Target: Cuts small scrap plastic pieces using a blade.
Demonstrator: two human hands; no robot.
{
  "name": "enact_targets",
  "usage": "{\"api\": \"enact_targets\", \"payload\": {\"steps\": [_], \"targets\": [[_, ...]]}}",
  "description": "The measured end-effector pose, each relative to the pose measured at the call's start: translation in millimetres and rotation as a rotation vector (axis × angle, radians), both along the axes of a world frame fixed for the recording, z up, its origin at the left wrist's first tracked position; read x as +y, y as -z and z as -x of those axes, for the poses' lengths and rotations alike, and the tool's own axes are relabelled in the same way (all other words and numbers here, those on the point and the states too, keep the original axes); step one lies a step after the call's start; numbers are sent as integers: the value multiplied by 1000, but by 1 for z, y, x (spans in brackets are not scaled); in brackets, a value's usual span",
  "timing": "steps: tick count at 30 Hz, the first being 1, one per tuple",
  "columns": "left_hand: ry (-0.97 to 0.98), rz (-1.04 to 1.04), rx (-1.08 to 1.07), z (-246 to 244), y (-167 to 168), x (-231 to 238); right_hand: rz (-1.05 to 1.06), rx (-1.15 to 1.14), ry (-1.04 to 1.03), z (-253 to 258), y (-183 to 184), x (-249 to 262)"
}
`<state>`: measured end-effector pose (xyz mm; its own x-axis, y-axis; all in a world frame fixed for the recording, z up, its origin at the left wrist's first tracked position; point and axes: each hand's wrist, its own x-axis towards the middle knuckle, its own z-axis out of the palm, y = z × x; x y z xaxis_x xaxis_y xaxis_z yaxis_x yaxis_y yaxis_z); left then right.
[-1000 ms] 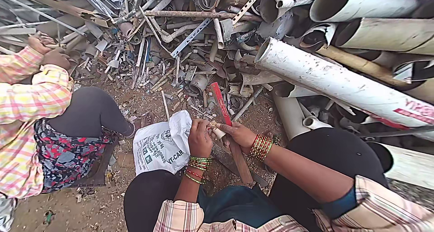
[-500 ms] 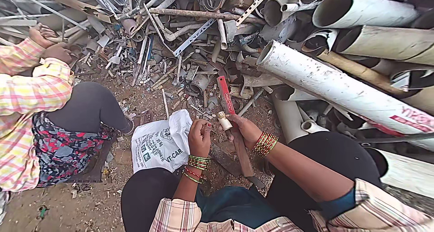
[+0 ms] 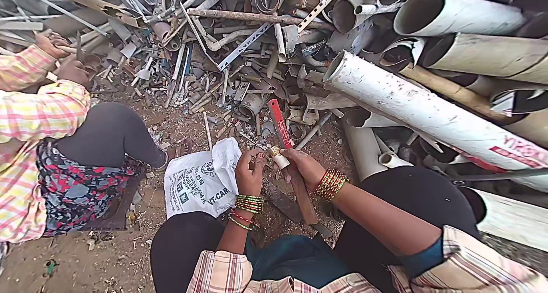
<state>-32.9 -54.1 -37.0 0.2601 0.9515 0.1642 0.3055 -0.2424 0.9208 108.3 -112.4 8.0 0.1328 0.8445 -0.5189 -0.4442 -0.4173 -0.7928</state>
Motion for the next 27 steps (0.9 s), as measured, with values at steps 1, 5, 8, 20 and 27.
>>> {"api": "enact_targets", "payload": {"steps": [1, 5, 8, 20, 27], "targets": [[-2, 20, -19, 0, -1, 0, 5, 1, 1, 0, -1, 0], [-25, 137, -104, -1, -8, -1, 24, -9, 14, 0, -3, 0], [-43, 173, -97, -2, -10, -1, 14, -24, 8, -1, -3, 0], [43, 129, 147, 1, -4, 1, 5, -91, 40, -10, -2, -2], [78, 211, 258, 0, -8, 4, -1, -68, 35, -10, 4, -1]]}}
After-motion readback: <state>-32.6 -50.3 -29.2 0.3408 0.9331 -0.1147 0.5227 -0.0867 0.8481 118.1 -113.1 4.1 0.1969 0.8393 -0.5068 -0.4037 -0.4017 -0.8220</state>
